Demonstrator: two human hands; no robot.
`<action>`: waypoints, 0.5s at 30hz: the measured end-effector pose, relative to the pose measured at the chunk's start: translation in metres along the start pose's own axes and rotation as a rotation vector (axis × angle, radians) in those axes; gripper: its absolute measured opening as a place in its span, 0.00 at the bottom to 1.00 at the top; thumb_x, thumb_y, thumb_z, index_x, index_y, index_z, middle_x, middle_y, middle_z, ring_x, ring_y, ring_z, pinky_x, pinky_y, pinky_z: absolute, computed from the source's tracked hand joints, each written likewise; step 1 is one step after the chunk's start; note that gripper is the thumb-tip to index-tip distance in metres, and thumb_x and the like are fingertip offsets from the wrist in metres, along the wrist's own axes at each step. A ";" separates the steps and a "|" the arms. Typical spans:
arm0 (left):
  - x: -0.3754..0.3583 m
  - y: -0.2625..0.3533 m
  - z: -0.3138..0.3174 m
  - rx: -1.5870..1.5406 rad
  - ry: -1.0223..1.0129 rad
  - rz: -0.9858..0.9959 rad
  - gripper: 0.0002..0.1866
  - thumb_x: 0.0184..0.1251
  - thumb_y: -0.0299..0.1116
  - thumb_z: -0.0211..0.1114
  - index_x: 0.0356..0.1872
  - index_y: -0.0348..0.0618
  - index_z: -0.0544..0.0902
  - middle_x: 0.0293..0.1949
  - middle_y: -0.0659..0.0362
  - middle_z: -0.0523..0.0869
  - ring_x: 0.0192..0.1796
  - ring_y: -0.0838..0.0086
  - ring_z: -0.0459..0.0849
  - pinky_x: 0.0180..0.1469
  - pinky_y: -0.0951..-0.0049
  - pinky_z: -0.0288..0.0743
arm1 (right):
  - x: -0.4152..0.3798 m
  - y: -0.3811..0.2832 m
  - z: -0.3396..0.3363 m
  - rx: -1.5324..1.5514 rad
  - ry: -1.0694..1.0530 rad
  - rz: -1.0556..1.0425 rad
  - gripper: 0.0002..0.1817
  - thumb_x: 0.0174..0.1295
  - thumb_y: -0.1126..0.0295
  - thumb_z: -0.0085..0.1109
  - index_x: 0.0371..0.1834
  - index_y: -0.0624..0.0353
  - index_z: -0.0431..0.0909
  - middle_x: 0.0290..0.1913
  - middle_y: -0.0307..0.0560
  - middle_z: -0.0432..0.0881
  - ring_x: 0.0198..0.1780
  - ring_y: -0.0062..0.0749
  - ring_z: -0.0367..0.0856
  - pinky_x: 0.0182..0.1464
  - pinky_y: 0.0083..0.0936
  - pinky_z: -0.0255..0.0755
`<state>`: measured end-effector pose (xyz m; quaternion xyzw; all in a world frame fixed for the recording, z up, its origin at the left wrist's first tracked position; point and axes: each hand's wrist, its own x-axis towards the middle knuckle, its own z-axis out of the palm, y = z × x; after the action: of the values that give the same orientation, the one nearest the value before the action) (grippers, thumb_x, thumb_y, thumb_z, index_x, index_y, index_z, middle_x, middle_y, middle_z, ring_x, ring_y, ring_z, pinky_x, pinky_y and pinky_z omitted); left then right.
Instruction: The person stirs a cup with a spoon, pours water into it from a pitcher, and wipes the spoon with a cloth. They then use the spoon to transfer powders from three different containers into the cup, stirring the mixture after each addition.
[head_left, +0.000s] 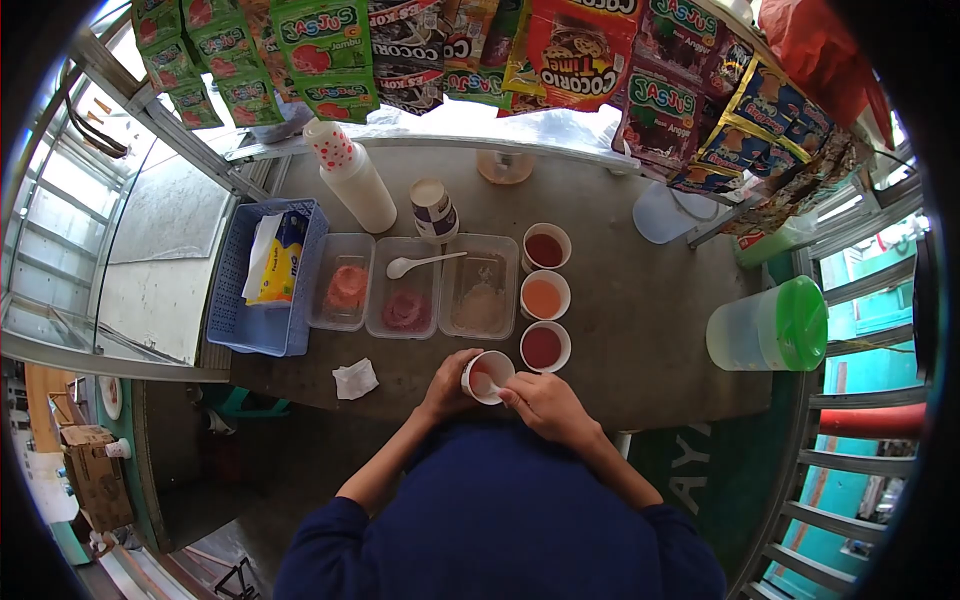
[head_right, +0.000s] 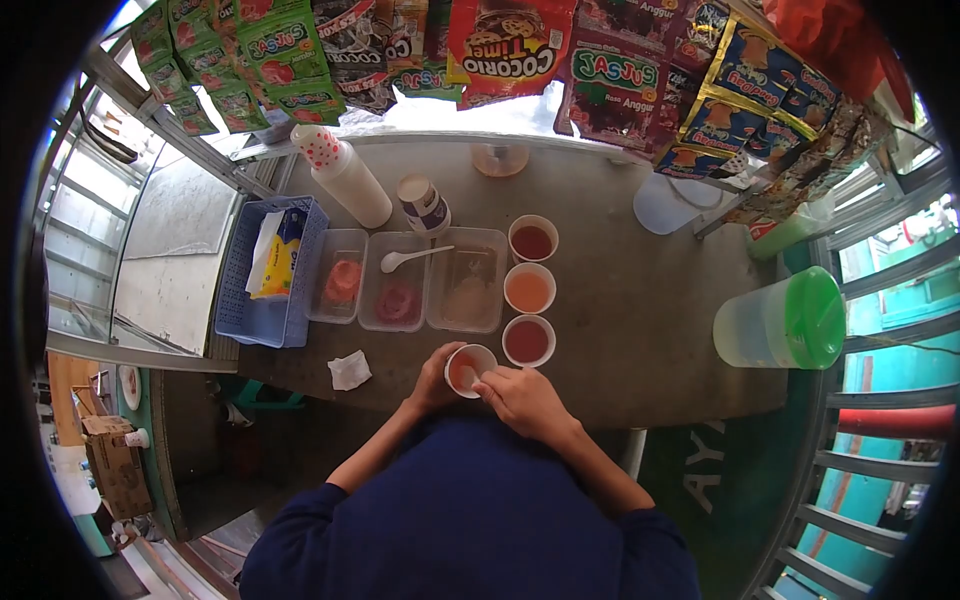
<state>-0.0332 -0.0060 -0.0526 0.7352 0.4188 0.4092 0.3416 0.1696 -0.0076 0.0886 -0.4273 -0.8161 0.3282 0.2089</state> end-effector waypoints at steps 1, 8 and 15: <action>0.000 -0.001 0.000 0.000 0.000 0.000 0.41 0.35 0.30 0.79 0.57 0.43 0.68 0.48 0.52 0.79 0.51 0.57 0.79 0.52 0.63 0.74 | 0.001 -0.001 0.001 0.069 0.039 0.003 0.15 0.68 0.61 0.48 0.29 0.59 0.74 0.28 0.48 0.76 0.28 0.44 0.76 0.30 0.36 0.67; 0.005 0.002 0.003 -0.070 0.087 0.182 0.42 0.36 0.32 0.80 0.56 0.42 0.65 0.48 0.49 0.78 0.49 0.54 0.80 0.49 0.61 0.76 | 0.002 -0.002 -0.001 0.124 -0.084 0.068 0.19 0.70 0.57 0.42 0.27 0.59 0.73 0.23 0.50 0.75 0.27 0.47 0.76 0.32 0.37 0.69; 0.004 0.006 -0.004 0.078 -0.018 0.170 0.44 0.38 0.39 0.79 0.59 0.43 0.64 0.50 0.49 0.78 0.51 0.53 0.80 0.51 0.59 0.75 | 0.005 -0.005 -0.006 0.042 -0.097 0.099 0.23 0.71 0.54 0.38 0.27 0.59 0.73 0.24 0.51 0.76 0.28 0.45 0.77 0.32 0.37 0.69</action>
<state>-0.0329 -0.0040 -0.0447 0.7844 0.3672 0.4137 0.2805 0.1675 -0.0040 0.0966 -0.4460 -0.7962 0.3756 0.1615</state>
